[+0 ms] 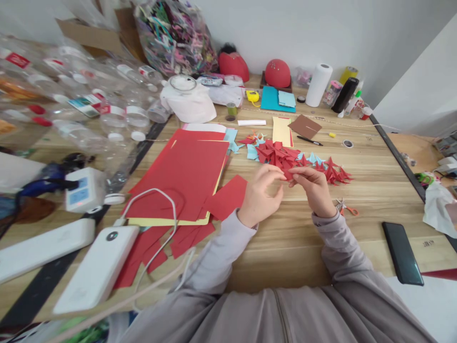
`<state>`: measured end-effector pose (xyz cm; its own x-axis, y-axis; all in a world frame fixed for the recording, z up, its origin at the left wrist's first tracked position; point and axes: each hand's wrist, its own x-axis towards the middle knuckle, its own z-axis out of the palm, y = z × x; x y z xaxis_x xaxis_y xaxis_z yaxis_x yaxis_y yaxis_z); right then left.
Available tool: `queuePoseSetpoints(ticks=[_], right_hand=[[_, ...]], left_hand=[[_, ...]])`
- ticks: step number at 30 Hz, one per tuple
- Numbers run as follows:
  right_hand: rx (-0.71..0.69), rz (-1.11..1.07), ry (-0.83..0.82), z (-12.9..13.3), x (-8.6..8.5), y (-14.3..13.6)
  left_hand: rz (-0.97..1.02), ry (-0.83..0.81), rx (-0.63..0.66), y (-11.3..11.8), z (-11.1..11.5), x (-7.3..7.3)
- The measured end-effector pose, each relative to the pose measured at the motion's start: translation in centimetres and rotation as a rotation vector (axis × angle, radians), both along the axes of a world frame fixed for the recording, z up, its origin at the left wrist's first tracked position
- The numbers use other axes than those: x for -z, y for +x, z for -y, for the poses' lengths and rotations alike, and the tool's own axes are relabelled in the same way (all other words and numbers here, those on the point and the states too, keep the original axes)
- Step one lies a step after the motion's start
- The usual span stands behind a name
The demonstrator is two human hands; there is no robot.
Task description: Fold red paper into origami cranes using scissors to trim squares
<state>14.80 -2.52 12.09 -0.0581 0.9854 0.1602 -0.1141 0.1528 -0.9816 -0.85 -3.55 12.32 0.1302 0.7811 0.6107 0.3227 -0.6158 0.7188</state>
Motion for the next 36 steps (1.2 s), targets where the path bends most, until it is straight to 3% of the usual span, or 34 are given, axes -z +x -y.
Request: queuePoseSetpoints(ticks=[4,8,12,18,26,30,36], right_hand=[[-0.046,0.053,0.015,0.2,0.0,-0.3],[-0.058,0.091,0.047,0.2,0.1,-0.2],[-0.097,0.147,0.09,0.6,-0.4,-0.2],[-0.131,0.188,0.254,1.6,-1.1,-0.3],[0.14,0.3,0.362,1.0,-0.3,-0.3],[0.137,0.383,0.373,0.7,0.0,-0.7],[0.091,0.262,0.311,0.7,0.5,-0.8]], left_hand=[[-0.268,0.174,-0.065,0.4,-0.2,1.1],[-0.342,0.2,-0.08,0.5,-0.4,1.9],[-0.157,0.051,-0.095,0.4,-0.3,1.9],[0.378,-0.35,-0.118,0.7,-0.7,1.5],[0.876,-0.701,0.039,1.1,-0.8,0.6],[0.9,-0.73,0.073,1.3,-0.5,0.5],[0.747,-0.667,0.139,1.5,-0.3,0.7]])
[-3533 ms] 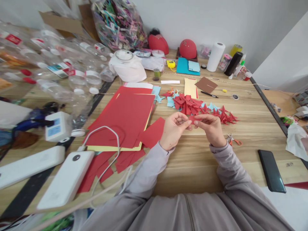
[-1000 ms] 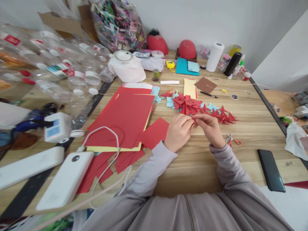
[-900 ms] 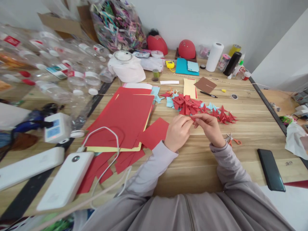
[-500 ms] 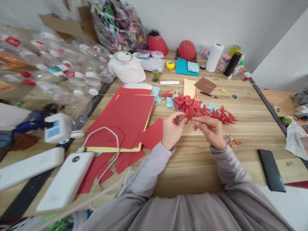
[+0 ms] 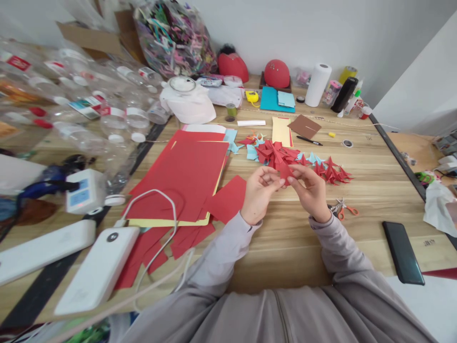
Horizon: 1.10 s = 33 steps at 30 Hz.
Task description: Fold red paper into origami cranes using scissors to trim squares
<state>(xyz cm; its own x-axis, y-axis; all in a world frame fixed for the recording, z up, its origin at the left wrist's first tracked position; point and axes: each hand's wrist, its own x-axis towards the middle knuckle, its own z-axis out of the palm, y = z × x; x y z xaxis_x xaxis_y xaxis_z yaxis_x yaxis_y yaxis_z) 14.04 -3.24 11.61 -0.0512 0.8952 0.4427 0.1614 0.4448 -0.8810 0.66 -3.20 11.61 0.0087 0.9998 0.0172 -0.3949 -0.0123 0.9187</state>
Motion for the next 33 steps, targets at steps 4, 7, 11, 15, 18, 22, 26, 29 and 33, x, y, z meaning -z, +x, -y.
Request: queuePoseSetpoints(ticks=[4,7,11,15,18,22,26,29,33], right_hand=[[0.013,-0.078,-0.079,-0.3,-0.2,0.5],[0.031,-0.096,-0.128,-0.5,-0.4,1.0],[-0.027,-0.121,-0.166,-0.7,-0.6,1.4],[-0.147,-0.118,-0.218,-0.6,-0.6,1.5],[-0.163,-0.114,-0.225,-0.6,-0.7,1.5],[-0.183,-0.119,-0.215,-0.4,-1.2,1.4],[-0.289,-0.099,-0.21,-0.3,-1.5,1.5],[-0.305,-0.041,-0.144,-0.5,-1.2,1.6],[-0.249,0.006,-0.096,-0.8,-0.8,1.7]], left_hand=[[-0.056,0.087,0.063,-0.5,0.0,-0.1],[-0.071,0.142,0.118,-1.1,-0.1,-0.5],[-0.129,0.18,0.233,-1.8,0.0,-1.1],[-0.136,0.132,0.283,-1.7,0.1,-1.2],[-0.125,0.057,0.282,-1.5,0.1,-0.9],[-0.1,-0.003,0.199,-1.5,0.0,-0.8],[-0.049,-0.046,0.161,-1.6,-0.1,-1.0],[-0.054,-0.054,0.163,-1.7,-0.2,-1.2],[-0.093,-0.05,0.189,-1.7,-0.2,-1.2]])
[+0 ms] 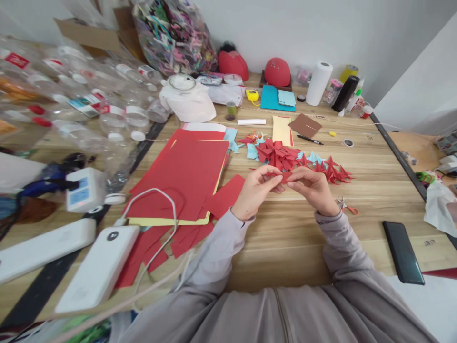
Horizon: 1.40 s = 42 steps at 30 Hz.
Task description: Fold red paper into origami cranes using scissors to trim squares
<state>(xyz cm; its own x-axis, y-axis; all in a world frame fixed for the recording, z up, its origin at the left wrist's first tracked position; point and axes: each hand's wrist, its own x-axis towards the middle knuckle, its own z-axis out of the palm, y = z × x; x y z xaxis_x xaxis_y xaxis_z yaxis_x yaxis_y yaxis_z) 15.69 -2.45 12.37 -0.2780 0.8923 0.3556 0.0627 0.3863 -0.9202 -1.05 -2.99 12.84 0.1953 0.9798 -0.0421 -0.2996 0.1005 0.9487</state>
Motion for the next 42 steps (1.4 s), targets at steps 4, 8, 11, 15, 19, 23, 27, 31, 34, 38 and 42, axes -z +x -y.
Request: queuePoseSetpoints(ticks=[4,8,11,15,19,23,27,31,34,38,42], right_hand=[[0.018,0.01,-0.018,0.0,-0.1,-0.1],[0.034,0.001,-0.047,0.0,-0.1,-0.2],[0.035,-0.013,-0.059,-0.1,0.0,-0.3],[0.026,-0.034,-0.096,-0.1,0.0,-0.3],[0.031,-0.069,-0.151,0.1,-0.2,-0.6],[0.051,-0.123,-0.212,0.3,-0.4,-0.9],[0.057,-0.182,-0.274,0.4,-0.2,-1.3],[0.097,-0.223,-0.331,0.4,0.1,-1.5],[0.125,-0.236,-0.339,0.3,0.3,-1.5],[0.119,-0.253,-0.333,0.4,0.4,-1.5],[0.14,-0.248,-0.328,0.4,0.3,-1.5]], left_hand=[[0.009,-0.01,-0.003,0.0,0.0,0.1],[0.007,-0.034,-0.018,0.1,0.0,0.2],[0.01,-0.044,-0.014,0.1,0.0,0.2],[0.03,-0.019,-0.058,0.3,0.0,0.4],[0.014,0.015,-0.094,0.6,0.1,0.5],[-0.019,0.041,-0.122,0.9,0.2,0.5],[-0.019,0.036,-0.132,1.0,0.4,0.4],[-0.011,0.008,-0.14,1.1,0.4,0.5],[0.007,-0.002,-0.138,1.1,0.4,0.4],[0.027,-0.007,-0.136,1.1,0.4,0.3],[0.025,-0.01,-0.146,1.1,0.4,0.3]])
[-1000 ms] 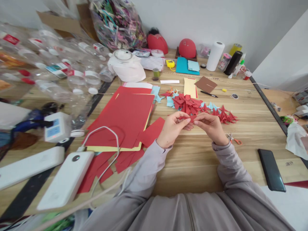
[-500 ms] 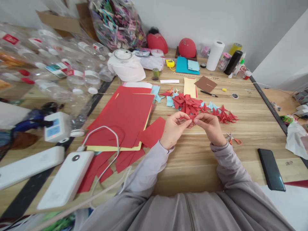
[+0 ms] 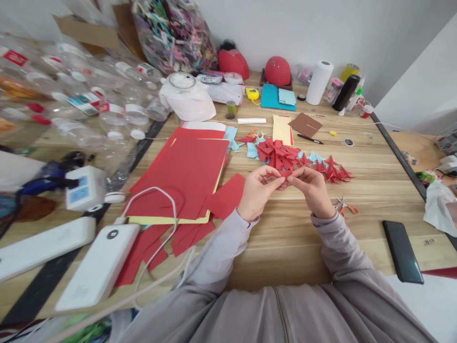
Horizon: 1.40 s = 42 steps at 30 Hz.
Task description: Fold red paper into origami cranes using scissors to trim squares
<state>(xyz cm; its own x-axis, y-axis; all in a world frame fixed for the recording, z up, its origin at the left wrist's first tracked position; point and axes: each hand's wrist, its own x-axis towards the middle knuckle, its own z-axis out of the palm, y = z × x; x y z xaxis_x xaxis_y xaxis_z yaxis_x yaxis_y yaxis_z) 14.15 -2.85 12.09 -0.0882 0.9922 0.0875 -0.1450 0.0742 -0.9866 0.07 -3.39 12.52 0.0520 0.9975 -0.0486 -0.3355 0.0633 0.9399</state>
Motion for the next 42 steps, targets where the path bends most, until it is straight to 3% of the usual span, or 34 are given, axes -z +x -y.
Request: queuePoseSetpoints(ticks=[24,42], right_hand=[[0.032,0.015,0.014,0.08,-0.38,-0.01],[-0.043,0.021,0.012,-0.1,-0.24,0.52]], left_hand=[[-0.011,0.03,0.014,0.1,0.12,0.07],[-0.007,0.039,0.014,-0.05,-0.06,0.3]])
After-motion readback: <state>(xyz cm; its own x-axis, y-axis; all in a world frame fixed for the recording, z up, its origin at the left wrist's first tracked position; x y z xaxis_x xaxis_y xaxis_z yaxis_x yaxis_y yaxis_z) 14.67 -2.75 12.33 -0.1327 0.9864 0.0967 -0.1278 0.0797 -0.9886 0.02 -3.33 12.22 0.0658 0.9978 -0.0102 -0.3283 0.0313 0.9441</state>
